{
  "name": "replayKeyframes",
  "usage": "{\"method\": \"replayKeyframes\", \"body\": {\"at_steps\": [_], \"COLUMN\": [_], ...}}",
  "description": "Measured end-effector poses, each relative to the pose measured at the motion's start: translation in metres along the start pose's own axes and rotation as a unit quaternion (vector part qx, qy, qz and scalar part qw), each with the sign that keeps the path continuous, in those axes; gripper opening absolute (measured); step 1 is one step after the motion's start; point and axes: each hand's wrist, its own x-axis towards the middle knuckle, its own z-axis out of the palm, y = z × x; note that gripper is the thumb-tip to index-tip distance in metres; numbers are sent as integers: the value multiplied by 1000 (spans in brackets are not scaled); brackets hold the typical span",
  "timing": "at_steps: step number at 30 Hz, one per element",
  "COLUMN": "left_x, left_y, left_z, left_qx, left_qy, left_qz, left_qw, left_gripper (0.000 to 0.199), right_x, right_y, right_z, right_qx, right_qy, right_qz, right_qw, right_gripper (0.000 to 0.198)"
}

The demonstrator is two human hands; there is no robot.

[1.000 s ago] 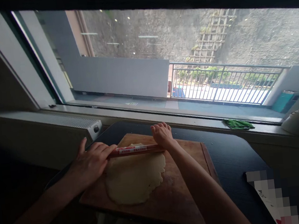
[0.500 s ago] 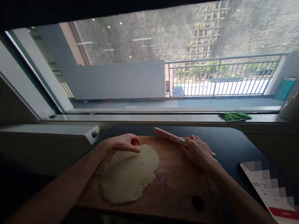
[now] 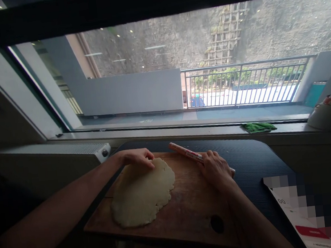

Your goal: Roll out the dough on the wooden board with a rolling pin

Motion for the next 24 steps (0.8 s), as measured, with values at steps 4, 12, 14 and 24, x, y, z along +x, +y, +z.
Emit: {"method": "replayKeyframes", "body": {"at_steps": [4, 12, 14, 24], "left_x": [-16, -63, -83, -131], "left_y": [-9, -33, -31, -80], "left_z": [16, 55, 65, 111], "left_qx": [-85, 150, 213, 239], "left_qy": [106, 448, 524, 482], "left_qz": [31, -73, -3, 9], "left_qw": [990, 878, 824, 843], "left_gripper": [43, 37, 45, 36], "right_x": [0, 8, 11, 90], "right_y": [-2, -8, -32, -156], "right_z": [1, -10, -18, 14], "right_qx": [-1, 55, 102, 177], "right_qy": [-10, -62, -73, -132], "right_qz": [5, -74, -136, -93], "right_qw": [1000, 994, 983, 971], "right_gripper": [26, 20, 18, 48]}}
